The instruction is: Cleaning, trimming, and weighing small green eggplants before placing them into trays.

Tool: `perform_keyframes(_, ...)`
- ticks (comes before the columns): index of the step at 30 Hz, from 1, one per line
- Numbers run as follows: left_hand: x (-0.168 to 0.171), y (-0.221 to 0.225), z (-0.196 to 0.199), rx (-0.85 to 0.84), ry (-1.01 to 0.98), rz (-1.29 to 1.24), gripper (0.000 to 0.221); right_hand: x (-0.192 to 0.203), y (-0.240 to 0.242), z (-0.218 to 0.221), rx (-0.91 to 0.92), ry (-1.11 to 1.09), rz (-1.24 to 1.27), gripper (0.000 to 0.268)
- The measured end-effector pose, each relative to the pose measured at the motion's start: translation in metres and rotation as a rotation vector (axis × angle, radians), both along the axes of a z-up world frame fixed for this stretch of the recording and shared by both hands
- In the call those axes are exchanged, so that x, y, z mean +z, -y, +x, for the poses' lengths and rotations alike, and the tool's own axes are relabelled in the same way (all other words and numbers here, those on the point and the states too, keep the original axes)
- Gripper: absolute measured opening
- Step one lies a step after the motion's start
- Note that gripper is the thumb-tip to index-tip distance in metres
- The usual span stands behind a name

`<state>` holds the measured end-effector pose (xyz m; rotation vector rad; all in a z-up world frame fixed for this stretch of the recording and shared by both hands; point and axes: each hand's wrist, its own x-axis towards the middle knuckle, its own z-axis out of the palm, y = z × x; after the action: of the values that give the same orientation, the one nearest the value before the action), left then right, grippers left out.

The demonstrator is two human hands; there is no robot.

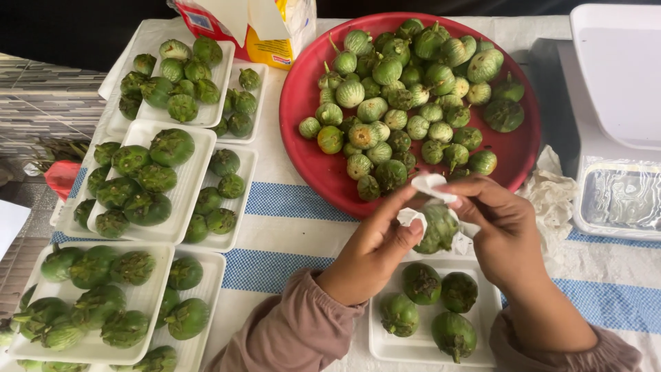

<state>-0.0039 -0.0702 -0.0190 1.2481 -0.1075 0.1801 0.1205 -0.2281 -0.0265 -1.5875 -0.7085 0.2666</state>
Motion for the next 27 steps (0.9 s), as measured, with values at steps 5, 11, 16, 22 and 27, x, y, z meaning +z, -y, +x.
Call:
perform_keyframes(5,0.002,-0.008,0.003,-0.078,-0.053,-0.170,0.076,0.012,0.001,-0.008,-0.147,0.143,0.047,0.037)
perform_keyframes(11,-0.013,-0.007,0.003,-0.105,-0.099,-0.561,0.073,0.023,0.004,-0.010,-0.067,1.040,-0.041,0.048)
perform_keyframes(16,-0.010,-0.001,0.004,0.057,-0.009,-0.236,0.049,0.022,-0.003,-0.014,0.006,1.036,-0.122,0.050)
perform_keyframes(22,-0.016,0.008,0.007,0.198,0.098,-0.017,0.048,0.015,-0.005,-0.018,-0.046,1.044,-0.163,0.056)
perform_keyframes(27,-0.027,0.012,0.011,0.204,-0.047,-0.369,0.044,0.016,-0.003,-0.019,-0.024,1.043,-0.268,0.067)
